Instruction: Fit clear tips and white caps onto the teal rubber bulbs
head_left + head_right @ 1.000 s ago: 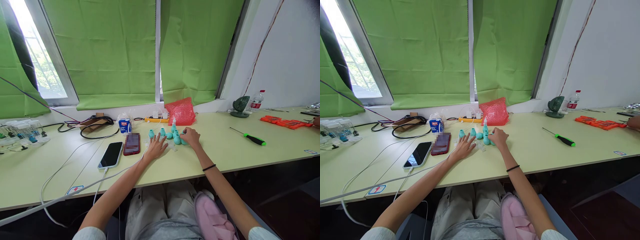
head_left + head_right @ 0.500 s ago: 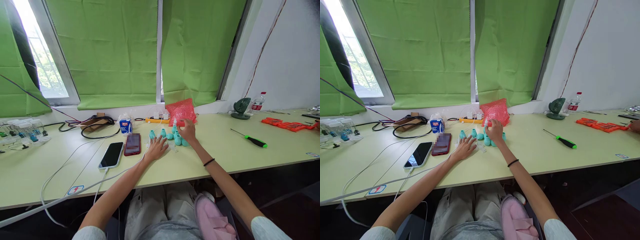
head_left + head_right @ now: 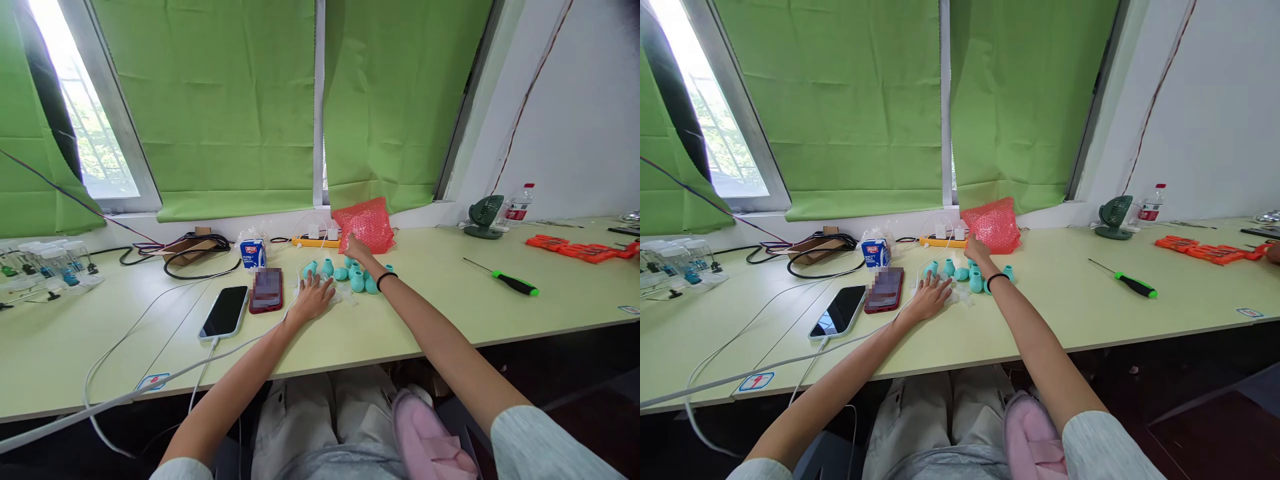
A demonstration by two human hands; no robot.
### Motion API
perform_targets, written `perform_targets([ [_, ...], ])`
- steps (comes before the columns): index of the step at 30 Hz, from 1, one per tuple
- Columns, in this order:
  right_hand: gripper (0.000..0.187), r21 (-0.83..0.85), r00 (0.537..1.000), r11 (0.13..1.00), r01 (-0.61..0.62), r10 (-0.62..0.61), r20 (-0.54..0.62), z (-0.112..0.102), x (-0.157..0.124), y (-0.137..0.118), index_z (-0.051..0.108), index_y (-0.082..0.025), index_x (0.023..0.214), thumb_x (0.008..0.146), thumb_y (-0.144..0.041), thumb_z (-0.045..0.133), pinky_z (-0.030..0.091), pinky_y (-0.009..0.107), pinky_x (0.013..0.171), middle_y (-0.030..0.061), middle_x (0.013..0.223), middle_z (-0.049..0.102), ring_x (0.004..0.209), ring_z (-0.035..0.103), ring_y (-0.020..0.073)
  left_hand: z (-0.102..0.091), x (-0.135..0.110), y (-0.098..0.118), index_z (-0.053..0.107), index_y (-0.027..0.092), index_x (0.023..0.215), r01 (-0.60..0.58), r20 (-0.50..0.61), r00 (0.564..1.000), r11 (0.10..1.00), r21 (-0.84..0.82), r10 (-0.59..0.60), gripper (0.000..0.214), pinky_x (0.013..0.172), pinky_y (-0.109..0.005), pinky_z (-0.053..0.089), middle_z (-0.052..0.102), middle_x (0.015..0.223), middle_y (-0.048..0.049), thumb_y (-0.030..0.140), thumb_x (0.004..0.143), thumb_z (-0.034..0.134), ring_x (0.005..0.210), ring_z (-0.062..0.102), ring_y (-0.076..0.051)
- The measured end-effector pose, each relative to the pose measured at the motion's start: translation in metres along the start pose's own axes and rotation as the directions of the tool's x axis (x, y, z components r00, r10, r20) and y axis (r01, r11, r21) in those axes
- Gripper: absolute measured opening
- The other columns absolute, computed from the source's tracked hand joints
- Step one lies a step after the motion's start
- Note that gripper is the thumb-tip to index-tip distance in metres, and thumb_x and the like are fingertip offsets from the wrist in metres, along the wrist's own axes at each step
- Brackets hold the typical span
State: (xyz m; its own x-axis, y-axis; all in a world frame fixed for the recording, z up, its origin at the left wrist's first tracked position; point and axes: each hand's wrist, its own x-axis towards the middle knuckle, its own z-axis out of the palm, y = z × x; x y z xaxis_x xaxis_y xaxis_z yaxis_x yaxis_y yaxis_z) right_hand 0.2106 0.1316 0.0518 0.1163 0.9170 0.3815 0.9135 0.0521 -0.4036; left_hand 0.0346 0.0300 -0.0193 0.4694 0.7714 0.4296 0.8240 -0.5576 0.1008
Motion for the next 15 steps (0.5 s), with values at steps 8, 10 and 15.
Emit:
perform_targets([
  [8, 0.034, -0.018, 0.991, 1.0, -0.023, 0.021, -0.13, -0.012, -0.008, 0.008, 0.047, -0.013, 0.102, 0.072, -0.029, 0.052, 0.04, 0.031, 0.06, 0.0153, 0.092, 0.06, 0.084, 0.056, 0.0275, -0.001, 0.002, 0.001, 0.044, 0.025, 0.117, -0.009, -0.053, 0.999, 0.997, -0.074, 0.005, 0.038, 0.088, -0.057, 0.027, 0.045, 0.12, -0.0094, 0.04, 0.084, 0.032, 0.12, 0.024, -0.036],
  [10, 0.031, 0.001, 0.983, 1.0, -0.008, 0.008, -0.183, -0.02, -0.013, 0.007, 0.048, -0.016, 0.1, 0.075, -0.035, 0.047, 0.04, 0.031, 0.06, 0.012, 0.089, 0.061, 0.083, 0.056, 0.0255, -0.002, 0.004, 0.002, 0.043, 0.024, 0.116, 0.007, -0.096, 0.995, 0.995, -0.101, -0.017, 0.037, 0.088, -0.055, 0.028, 0.043, 0.121, -0.0097, 0.039, 0.084, 0.033, 0.118, 0.028, -0.034],
  [15, 0.026, 0.294, 0.876, 0.89, 0.349, -0.198, -0.439, -0.036, -0.045, -0.01, 0.05, -0.017, 0.086, 0.073, -0.039, 0.05, 0.041, 0.025, 0.058, 0.0025, 0.067, 0.06, 0.062, 0.055, 0.0152, -0.015, 0.006, 0.005, 0.032, 0.016, 0.123, 0.02, -0.247, 0.967, 0.983, -0.183, -0.066, 0.041, 0.092, -0.041, 0.031, 0.041, 0.121, -0.0125, 0.034, 0.086, 0.03, 0.113, 0.035, -0.024],
])
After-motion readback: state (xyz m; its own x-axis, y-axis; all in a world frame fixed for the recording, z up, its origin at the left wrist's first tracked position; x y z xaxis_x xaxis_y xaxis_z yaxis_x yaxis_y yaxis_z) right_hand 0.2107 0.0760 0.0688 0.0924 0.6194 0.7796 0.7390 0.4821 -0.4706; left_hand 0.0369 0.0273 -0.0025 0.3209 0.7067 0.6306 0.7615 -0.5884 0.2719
